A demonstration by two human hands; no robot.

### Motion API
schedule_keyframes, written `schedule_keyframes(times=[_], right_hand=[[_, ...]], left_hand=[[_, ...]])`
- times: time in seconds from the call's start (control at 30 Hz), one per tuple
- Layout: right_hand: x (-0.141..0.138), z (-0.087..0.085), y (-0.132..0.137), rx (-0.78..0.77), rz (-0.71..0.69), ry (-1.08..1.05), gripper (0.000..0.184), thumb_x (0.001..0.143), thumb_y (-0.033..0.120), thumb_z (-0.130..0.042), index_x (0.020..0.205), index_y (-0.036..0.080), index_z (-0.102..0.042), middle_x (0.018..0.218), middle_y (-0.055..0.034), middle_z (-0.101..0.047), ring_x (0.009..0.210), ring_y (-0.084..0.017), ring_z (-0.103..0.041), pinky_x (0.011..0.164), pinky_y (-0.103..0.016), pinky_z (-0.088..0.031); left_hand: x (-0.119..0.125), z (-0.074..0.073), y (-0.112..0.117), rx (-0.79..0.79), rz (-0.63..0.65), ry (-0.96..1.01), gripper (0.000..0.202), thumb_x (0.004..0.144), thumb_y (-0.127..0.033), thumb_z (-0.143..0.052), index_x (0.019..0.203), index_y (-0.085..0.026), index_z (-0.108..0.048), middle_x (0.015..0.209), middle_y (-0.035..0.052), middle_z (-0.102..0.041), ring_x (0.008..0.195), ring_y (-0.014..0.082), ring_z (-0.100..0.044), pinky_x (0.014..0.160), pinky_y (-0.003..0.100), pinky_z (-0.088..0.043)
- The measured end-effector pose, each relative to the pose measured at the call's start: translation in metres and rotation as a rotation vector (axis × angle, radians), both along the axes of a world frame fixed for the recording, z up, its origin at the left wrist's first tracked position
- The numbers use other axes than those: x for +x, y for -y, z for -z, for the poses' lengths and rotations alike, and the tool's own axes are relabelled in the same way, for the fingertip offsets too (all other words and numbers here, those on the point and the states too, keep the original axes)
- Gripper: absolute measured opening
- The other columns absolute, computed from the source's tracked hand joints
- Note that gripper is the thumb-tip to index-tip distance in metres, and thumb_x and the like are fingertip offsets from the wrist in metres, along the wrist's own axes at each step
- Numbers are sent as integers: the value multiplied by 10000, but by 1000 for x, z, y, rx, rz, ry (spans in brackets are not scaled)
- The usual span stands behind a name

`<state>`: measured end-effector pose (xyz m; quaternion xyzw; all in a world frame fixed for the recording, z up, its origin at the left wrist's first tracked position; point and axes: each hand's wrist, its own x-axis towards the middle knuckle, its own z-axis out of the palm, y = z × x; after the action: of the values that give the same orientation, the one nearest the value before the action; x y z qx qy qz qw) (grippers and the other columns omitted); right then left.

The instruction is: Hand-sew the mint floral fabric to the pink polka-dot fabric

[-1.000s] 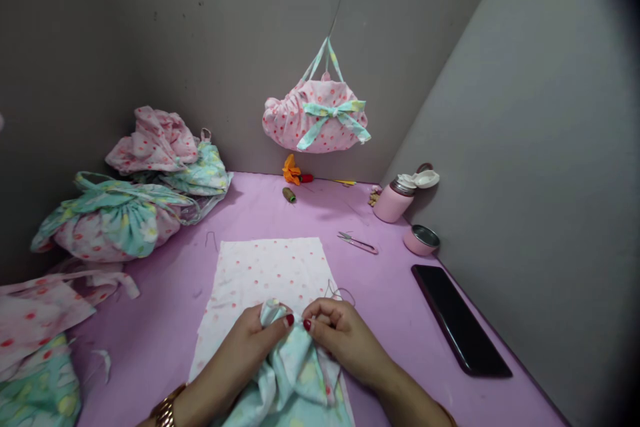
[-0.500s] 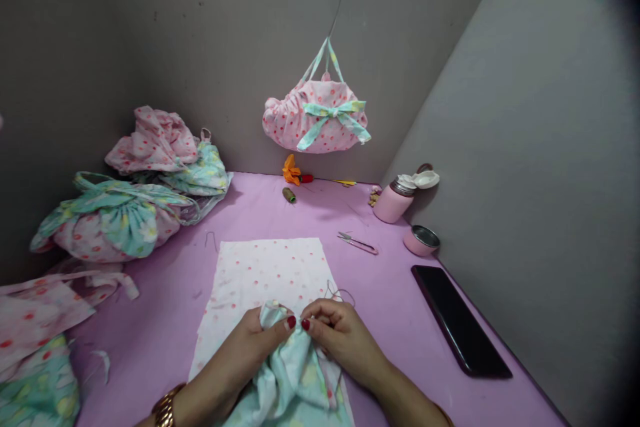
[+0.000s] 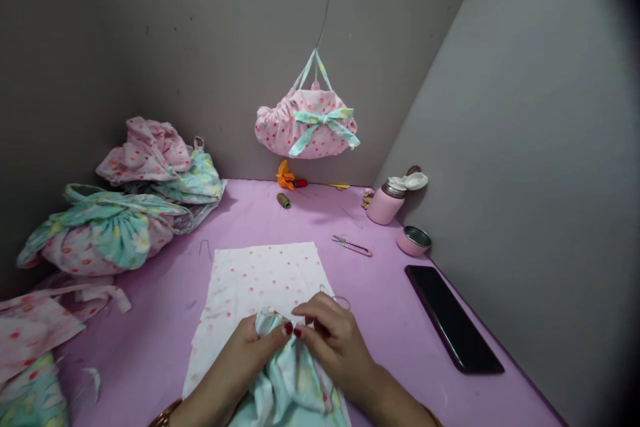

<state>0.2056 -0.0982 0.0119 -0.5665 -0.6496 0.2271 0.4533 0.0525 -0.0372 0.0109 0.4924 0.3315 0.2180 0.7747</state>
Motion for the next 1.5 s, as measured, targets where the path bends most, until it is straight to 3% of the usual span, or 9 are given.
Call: schedule_keyframes(times=[0.13,0.37,0.6,0.67,0.8,0.9,1.03,1.33,1.5], right_hand=[[-8,-2,0,19,-17,-100,158,852,246,-539,782,206,-675,751,-31,-506,710,-150,-523,642,-261,-409],[30,-7,-14,-100,315,-1062,277,760,413,-621,826,226,-427,563,74,-458,357,-56,-355,348,-152,-249],[100,-4,-12,457,923,-976,189,714,225,-586,766,222,-404,639,77,-442,512,-58,-441,512,-154,-391],[88,-5,-12,345,825,-865,200,688,178,-610,839,215,-484,667,67,-471,536,-61,-437,527,-159,-379],[47,-4,-11,-277,180,-371,231,672,126,-627,898,174,-623,614,51,-463,531,-83,-406,500,-193,-324],[33,0,-10,-339,-27,-121,74,715,117,-587,725,159,-647,591,35,-482,568,-98,-419,542,-214,-314],[43,2,-9,-322,59,-358,161,802,254,-561,688,149,-603,608,25,-496,550,-91,-403,508,-202,-295],[78,6,-17,205,735,-841,297,647,385,-724,725,173,-532,547,83,-389,434,-51,-281,407,-172,-205],[71,4,-14,121,720,-703,265,705,380,-667,861,193,-563,587,72,-421,463,-69,-334,433,-180,-258]], left_hand=[[0,6,-1,97,5,-51,268,705,-399,-674,671,-155,-569,617,-26,-529,598,128,-461,579,220,-374],[-2,4,-1,8,-16,-117,256,735,-407,-609,681,-162,-554,545,-64,-446,508,106,-413,516,214,-320],[-2,-3,1,4,-8,-109,233,748,-378,-593,683,-155,-570,556,-50,-467,506,106,-417,518,219,-319],[-2,-4,2,6,-4,-119,223,756,-367,-584,691,-153,-573,559,-49,-466,506,105,-415,515,218,-316],[-2,-4,0,-2,-8,-102,198,760,-337,-580,708,-146,-574,585,-41,-481,533,108,-425,539,223,-330],[-2,-4,-1,13,-18,-88,180,755,-317,-581,735,-139,-585,595,-38,-489,546,112,-430,562,230,-342],[-2,-2,-1,13,-8,-105,200,755,-336,-570,701,-143,-569,568,-51,-456,517,106,-405,529,223,-325],[-4,3,0,56,11,-125,218,790,-339,-526,679,-151,-529,582,-51,-430,526,101,-393,503,209,-305],[-3,5,0,54,9,-100,208,795,-326,-523,683,-150,-523,583,-52,-418,523,97,-381,505,208,-303]])
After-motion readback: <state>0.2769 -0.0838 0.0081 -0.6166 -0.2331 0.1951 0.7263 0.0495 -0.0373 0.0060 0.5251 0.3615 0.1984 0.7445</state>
